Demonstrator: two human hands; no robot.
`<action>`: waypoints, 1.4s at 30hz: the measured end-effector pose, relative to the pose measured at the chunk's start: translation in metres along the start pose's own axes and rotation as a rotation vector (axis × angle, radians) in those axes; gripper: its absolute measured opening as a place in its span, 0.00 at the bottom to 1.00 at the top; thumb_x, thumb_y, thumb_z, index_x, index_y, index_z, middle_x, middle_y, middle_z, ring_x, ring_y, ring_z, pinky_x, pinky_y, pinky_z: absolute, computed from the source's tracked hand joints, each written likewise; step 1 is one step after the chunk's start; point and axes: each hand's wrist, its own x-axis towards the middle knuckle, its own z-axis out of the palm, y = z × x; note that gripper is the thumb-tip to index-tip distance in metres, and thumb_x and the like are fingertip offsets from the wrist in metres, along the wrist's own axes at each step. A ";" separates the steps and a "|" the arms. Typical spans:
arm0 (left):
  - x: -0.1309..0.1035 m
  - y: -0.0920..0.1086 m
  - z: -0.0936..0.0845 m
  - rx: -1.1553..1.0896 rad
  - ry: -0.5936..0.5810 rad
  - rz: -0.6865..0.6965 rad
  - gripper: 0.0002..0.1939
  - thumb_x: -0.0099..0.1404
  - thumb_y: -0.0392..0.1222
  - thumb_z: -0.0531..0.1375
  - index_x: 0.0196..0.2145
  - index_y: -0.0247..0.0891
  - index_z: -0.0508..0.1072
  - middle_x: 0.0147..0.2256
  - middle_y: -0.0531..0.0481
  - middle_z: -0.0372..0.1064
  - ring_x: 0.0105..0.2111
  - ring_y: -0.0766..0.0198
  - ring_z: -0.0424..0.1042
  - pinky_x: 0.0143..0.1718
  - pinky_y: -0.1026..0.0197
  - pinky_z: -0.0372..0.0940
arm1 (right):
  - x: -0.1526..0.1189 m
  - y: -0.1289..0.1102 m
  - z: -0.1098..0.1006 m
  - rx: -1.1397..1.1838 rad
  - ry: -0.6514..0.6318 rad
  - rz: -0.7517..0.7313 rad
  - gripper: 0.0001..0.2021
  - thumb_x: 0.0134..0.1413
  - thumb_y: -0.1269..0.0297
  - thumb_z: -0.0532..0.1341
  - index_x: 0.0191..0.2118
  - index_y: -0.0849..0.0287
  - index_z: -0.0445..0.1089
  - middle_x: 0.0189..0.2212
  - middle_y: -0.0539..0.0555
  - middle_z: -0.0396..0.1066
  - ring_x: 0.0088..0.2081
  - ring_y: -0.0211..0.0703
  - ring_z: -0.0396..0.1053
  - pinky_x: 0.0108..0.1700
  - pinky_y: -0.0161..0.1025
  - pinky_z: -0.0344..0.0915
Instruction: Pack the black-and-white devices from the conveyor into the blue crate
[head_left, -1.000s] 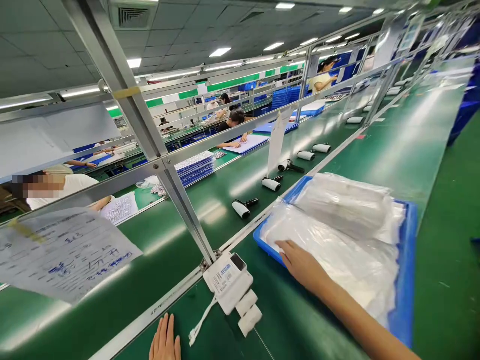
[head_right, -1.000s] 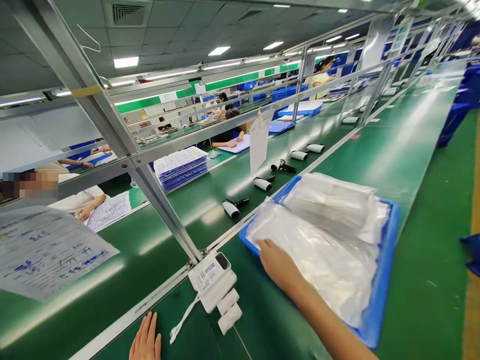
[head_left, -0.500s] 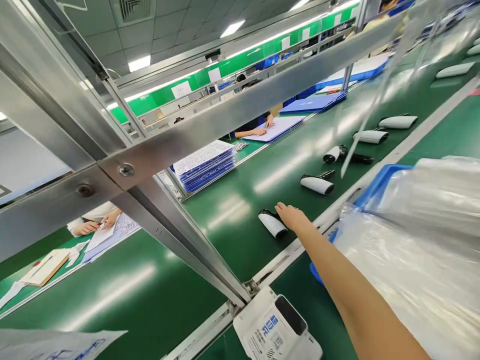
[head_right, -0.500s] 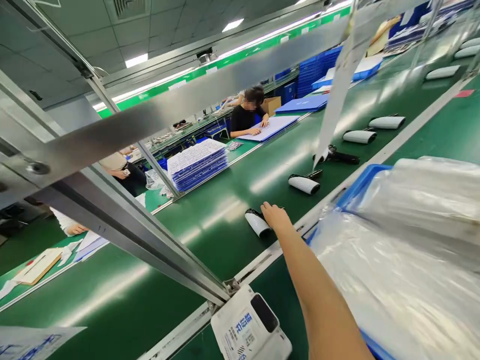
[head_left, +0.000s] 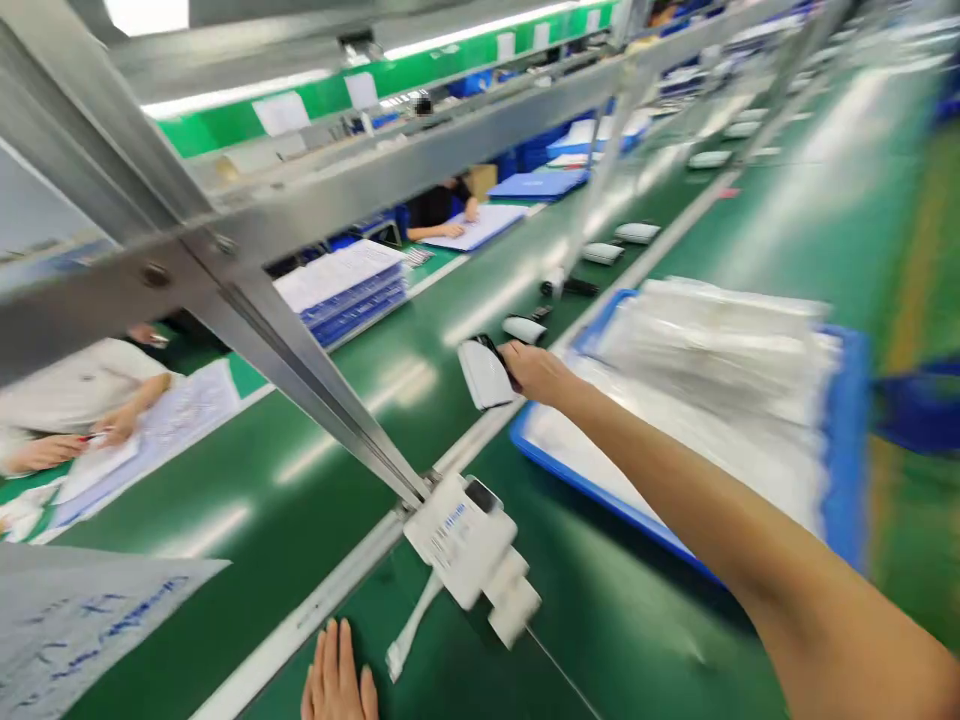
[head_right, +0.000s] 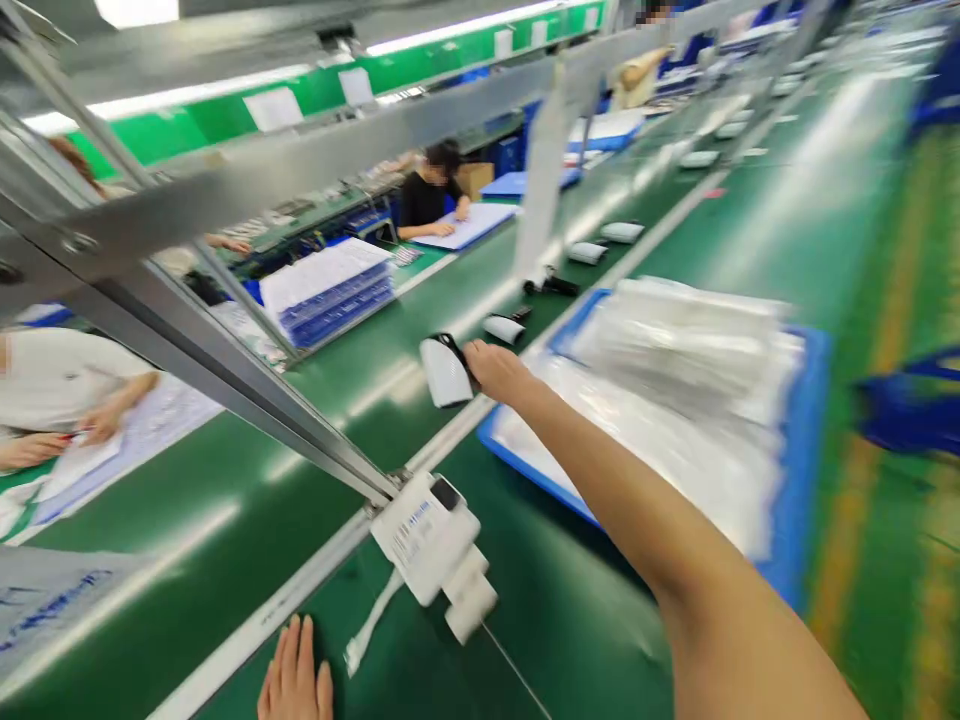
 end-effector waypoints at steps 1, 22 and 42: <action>-0.004 0.010 -0.011 0.018 0.060 0.028 0.36 0.72 0.48 0.46 0.74 0.37 0.46 0.72 0.37 0.50 0.72 0.41 0.50 0.70 0.34 0.52 | -0.036 0.003 -0.017 0.008 0.026 0.020 0.19 0.65 0.73 0.54 0.60 0.71 0.57 0.56 0.68 0.65 0.55 0.55 0.68 0.55 0.45 0.67; -0.130 0.037 -0.051 -0.202 0.002 0.239 0.35 0.75 0.57 0.42 0.69 0.28 0.58 0.72 0.29 0.45 0.69 0.32 0.54 0.64 0.29 0.56 | -0.700 -0.055 0.018 -0.327 -0.313 0.067 0.16 0.63 0.81 0.52 0.48 0.61 0.72 0.46 0.58 0.75 0.41 0.49 0.71 0.34 0.41 0.72; -0.188 0.058 -0.040 0.036 0.068 0.236 0.31 0.76 0.53 0.40 0.69 0.37 0.60 0.70 0.40 0.55 0.69 0.46 0.55 0.68 0.39 0.54 | -0.651 -0.009 0.159 -0.245 -0.316 -0.098 0.10 0.65 0.72 0.55 0.42 0.59 0.74 0.37 0.61 0.74 0.41 0.54 0.69 0.35 0.46 0.65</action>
